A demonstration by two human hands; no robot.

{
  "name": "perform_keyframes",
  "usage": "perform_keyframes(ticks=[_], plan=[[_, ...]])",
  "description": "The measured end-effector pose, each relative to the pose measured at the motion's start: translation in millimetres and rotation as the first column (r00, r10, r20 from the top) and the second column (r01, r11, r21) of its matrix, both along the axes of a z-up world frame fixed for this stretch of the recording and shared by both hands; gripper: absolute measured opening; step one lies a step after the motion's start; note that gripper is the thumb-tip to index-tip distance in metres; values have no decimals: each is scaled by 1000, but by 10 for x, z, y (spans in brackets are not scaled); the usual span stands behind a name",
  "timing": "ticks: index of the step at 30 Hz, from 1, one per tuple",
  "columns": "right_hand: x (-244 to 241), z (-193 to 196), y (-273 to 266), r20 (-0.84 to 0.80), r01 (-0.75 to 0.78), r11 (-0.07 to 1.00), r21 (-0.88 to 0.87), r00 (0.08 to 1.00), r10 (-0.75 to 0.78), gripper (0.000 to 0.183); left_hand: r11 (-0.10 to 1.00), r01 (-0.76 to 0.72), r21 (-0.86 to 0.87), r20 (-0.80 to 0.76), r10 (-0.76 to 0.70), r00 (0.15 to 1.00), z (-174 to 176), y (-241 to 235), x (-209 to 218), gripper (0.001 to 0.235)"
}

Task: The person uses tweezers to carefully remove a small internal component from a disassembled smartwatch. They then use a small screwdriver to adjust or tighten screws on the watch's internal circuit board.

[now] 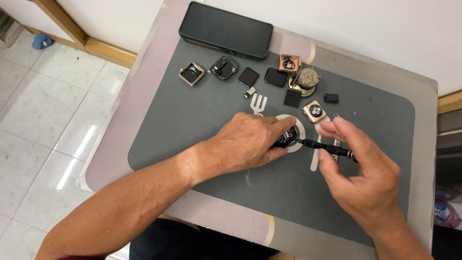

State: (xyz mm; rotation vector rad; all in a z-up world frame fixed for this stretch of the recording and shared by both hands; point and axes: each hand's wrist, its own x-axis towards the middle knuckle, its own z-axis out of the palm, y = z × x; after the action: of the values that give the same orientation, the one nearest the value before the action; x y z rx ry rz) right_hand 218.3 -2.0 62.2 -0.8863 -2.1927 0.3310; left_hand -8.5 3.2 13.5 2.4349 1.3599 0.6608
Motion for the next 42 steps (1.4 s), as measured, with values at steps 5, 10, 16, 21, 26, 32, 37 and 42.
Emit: perform_keyframes(ticks=[5, 10, 16, 21, 26, 32, 37, 42], plan=[[65, -43, 22, 51, 86, 996, 23, 995, -87, 56, 1000, -10, -1, -22, 10, 1000, -10, -1, 13, 55], [74, -79, 8, 90, 59, 997, 49, 994, -63, 64, 1000, -11, -24, -22, 10, 1000, 23, -4, 9, 50], [71, -38, 0, 89, 158, 987, -3, 984, -157, 55, 1000, -2, -31, -27, 1, 1000, 44, 3, 8, 49], [68, -73, 14, 53, 142, 988, 69, 988, -145, 47, 999, 7, -44, -22, -8, 1000, 62, 0, 2, 51], [54, -50, 11, 5, 58, 998, 17, 998, -58, 49, 1000, -7, -9, -22, 7, 1000, 13, 7, 13, 53], [79, -22, 14, -23, 32, 999, 43, 999, -31, 46, 1000, -6, -30, -46, 5, 999, 20, 18, 11, 55], [97, 8, 15, -22, 52, 997, 61, 998, -50, 47, 1000, 2, -14, -33, -3, 999, 30, 8, -3, 56], [167, -2, 43, -65, 109, 994, 30, 992, -107, 50, 998, -9, -54, -29, 8, 1000, 64, 13, -28, 56]])
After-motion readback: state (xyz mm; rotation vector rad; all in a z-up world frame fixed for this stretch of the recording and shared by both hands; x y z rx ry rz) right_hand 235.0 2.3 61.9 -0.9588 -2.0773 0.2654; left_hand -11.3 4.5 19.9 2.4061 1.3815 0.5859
